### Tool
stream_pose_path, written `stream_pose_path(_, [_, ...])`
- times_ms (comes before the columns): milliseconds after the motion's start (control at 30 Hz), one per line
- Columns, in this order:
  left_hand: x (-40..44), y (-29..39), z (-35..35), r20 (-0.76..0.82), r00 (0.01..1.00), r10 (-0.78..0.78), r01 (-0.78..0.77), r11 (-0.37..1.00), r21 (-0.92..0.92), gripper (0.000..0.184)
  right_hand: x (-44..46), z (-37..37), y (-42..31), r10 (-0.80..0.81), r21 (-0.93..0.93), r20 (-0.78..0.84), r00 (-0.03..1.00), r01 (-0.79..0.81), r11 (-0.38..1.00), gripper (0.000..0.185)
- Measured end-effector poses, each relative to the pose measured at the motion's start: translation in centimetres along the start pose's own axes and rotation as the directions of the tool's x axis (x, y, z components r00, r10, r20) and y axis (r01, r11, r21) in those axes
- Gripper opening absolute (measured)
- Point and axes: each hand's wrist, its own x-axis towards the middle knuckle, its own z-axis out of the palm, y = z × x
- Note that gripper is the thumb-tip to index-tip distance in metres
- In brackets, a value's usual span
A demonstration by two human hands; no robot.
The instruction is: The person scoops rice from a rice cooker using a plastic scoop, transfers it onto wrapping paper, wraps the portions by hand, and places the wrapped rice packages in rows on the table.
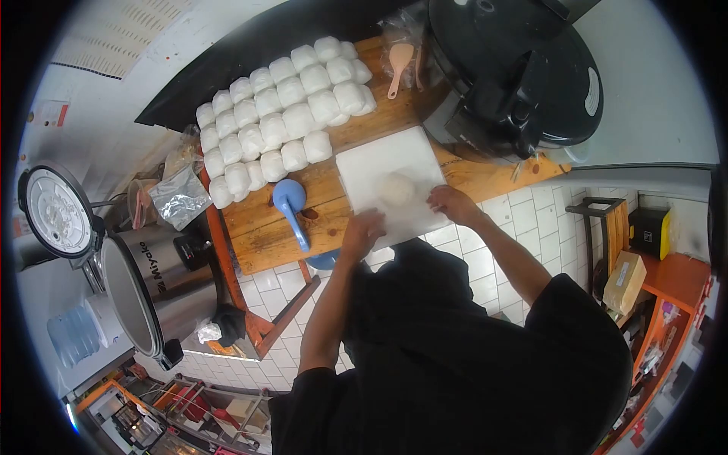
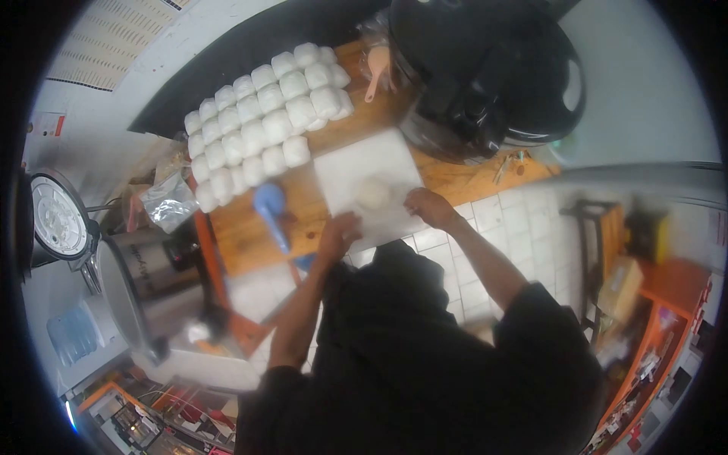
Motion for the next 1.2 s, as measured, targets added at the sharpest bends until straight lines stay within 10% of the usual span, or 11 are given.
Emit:
stream_pose_path(100, [-0.5,-3.5,0.4,0.152,0.939,0.308,-0.317,0.948,0.038,0.021,0.1,-0.4,1.1,0.059,0.048,0.023,0.998,-0.06,0.997,0.019])
stream_pose_path(167, [-0.5,-1.2,-0.1,0.063,0.954,-0.292,0.297,0.948,-0.117,0.022,1.4,-0.7,0.3,0.279,0.105,-0.023,0.96,-0.275,0.956,0.02])
stream_pose_path(200, [0.0,-1.3,0.2,0.063,0.954,-0.292,0.297,0.948,-0.116,0.022,2.3,-0.7,0.0,0.481,0.163,-0.06,0.875,-0.467,0.869,0.021])
stream_pose_path(267, [1.5,-1.7,0.7,-0.06,0.831,-0.553,0.539,0.827,-0.161,0.022,3.7,-0.7,-1.0,0.524,0.195,-0.141,0.84,-0.496,0.846,0.023])
stream_pose_path(467, [2.4,-0.4,1.2,-0.224,0.735,-0.64,0.572,0.762,-0.304,0.023,3.9,2.2,1.1,0.587,0.293,-0.344,0.733,-0.511,0.808,0.027])
stream_pose_path(600, [2.5,-0.7,2.8,-0.505,0.672,-0.542,0.512,0.832,-0.212,0.021,3.6,2.8,1.9,0.611,0.342,-0.348,0.711,-0.51,0.789,0.027])
stream_pose_path(700, [1.9,0.7,2.8,-0.653,0.716,-0.246,0.495,0.838,0.227,0.023,3.5,2.8,1.8,0.637,0.42,-0.328,0.697,-0.497,0.76,0.026])
stream_pose_path(767, [1.1,1.3,2.2,-0.011,0.997,0.081,-0.073,0.944,0.321,0.035,3.2,2.4,1.4,0.64,0.454,-0.324,0.697,-0.479,0.751,0.026])
stream_pose_path(867, [1.5,3.1,2.9,0.229,0.935,0.272,-0.346,0.845,0.407,0.047,2.5,2.6,1.7,0.626,0.487,-0.331,0.706,-0.44,0.754,0.026])
stream_pose_path(1200, [2.5,4.0,4.1,0.225,0.963,0.15,-0.254,0.789,0.559,0.054,0.5,1.3,-0.2,0.637,0.343,-0.129,0.76,-0.568,0.748,0.051])
